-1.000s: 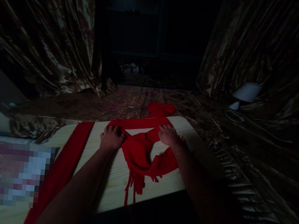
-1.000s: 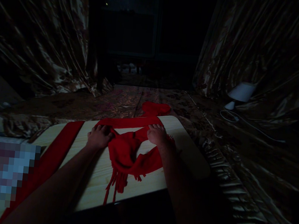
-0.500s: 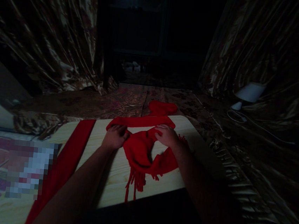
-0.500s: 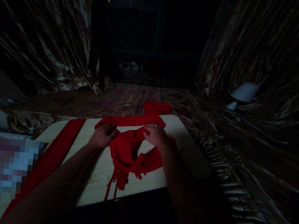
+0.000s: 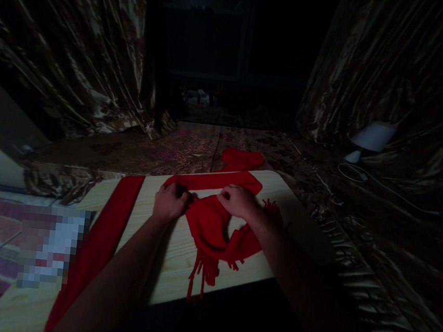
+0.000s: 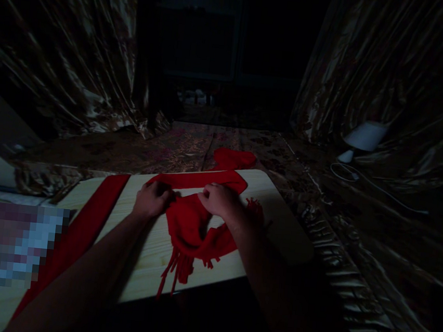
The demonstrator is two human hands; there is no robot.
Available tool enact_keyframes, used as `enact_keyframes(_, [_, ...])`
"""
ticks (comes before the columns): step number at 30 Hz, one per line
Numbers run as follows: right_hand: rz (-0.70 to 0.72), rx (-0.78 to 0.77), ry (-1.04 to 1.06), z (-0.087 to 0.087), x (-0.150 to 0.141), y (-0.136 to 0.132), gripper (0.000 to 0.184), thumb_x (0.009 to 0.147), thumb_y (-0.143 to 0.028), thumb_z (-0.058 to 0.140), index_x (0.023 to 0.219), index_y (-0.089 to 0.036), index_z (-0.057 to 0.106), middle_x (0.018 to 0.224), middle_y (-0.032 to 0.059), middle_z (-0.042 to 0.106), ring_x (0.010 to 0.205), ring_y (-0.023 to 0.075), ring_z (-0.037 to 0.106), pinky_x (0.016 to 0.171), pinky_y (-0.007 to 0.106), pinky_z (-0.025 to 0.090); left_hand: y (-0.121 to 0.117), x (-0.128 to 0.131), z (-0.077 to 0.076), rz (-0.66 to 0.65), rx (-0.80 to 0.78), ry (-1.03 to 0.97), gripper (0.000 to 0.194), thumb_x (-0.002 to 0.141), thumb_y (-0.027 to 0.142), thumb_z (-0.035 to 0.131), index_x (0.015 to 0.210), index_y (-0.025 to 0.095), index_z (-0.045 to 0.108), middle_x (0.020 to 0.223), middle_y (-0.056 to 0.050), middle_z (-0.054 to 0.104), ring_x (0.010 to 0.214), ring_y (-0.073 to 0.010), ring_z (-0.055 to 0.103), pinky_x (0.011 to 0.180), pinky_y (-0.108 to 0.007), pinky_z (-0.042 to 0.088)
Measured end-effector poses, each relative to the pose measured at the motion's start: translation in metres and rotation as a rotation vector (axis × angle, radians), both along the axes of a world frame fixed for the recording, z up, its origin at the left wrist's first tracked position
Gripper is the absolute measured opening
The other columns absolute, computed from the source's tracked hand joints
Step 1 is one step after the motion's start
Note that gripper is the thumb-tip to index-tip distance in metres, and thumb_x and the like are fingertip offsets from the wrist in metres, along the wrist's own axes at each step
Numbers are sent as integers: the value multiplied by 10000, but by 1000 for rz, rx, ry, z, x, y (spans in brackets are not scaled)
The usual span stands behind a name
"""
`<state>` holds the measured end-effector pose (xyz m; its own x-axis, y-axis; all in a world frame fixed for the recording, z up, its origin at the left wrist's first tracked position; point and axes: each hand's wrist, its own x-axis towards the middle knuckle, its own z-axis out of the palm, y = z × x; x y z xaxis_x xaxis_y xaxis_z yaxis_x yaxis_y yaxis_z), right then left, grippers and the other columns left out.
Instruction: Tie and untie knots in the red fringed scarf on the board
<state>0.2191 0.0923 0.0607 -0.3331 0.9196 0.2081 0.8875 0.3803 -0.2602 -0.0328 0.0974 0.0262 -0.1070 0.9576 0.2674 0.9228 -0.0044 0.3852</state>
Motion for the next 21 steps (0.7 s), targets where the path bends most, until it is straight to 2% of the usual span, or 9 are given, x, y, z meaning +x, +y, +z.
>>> enact_keyframes(2, [139,-42,56,4,-19,-13,452,946,-518,512,1269,-242,667,1283,81,672,1151,227,614,1005,327,435,2,-2,-3,-53,7,23,388,905,459,428,1061,220,691,1133,-100,705,1156,-321,572,975,-432,457])
enact_keyframes(4, [239,-67,20,5,-36,-25,657,872,-636,570,1418,-270,563,1453,104,556,1304,301,513,1101,439,367,4,-4,-5,-120,14,45,381,908,406,408,1069,217,696,1155,-99,699,1157,-303,573,999,-421,446])
enact_keyframes(6, [290,-101,-59,3,-49,-34,811,793,-717,612,1479,-301,497,1551,122,442,1405,389,383,1146,585,257,6,-6,-8,-176,19,41,387,898,366,404,1110,203,685,1179,-105,690,1165,-291,569,1025,-416,432])
enact_keyframes(9, [321,-161,-115,-2,-58,-41,853,740,-739,647,1479,-341,493,1579,128,394,1430,452,307,1123,700,181,10,-8,-10,-169,26,-26,412,881,348,410,1159,161,651,1187,-131,676,1151,-285,573,1020,-408,438])
enact_keyframes(13, [324,-156,-92,-7,-57,-44,809,740,-700,668,1461,-368,507,1542,127,439,1401,455,335,1099,718,210,16,-9,-11,-36,9,-75,424,862,354,419,1148,117,623,1187,-177,657,1161,-308,569,1004,-412,449])
enact_keyframes(17, [342,-134,-87,-10,-54,-48,805,769,-706,633,1478,-354,489,1546,135,426,1409,454,314,1109,715,204,21,-10,-10,-29,-29,-114,410,847,375,441,1109,130,640,1185,-180,670,1171,-330,581,1007,-432,446])
enact_keyframes(21, [345,-153,-81,-12,-55,-49,829,789,-716,605,1511,-340,449,1579,131,383,1444,454,269,1134,708,166,22,-11,-9,4,-31,-246,442,825,368,483,1168,131,629,1218,-172,679,1142,-312,620,958,-412,485])
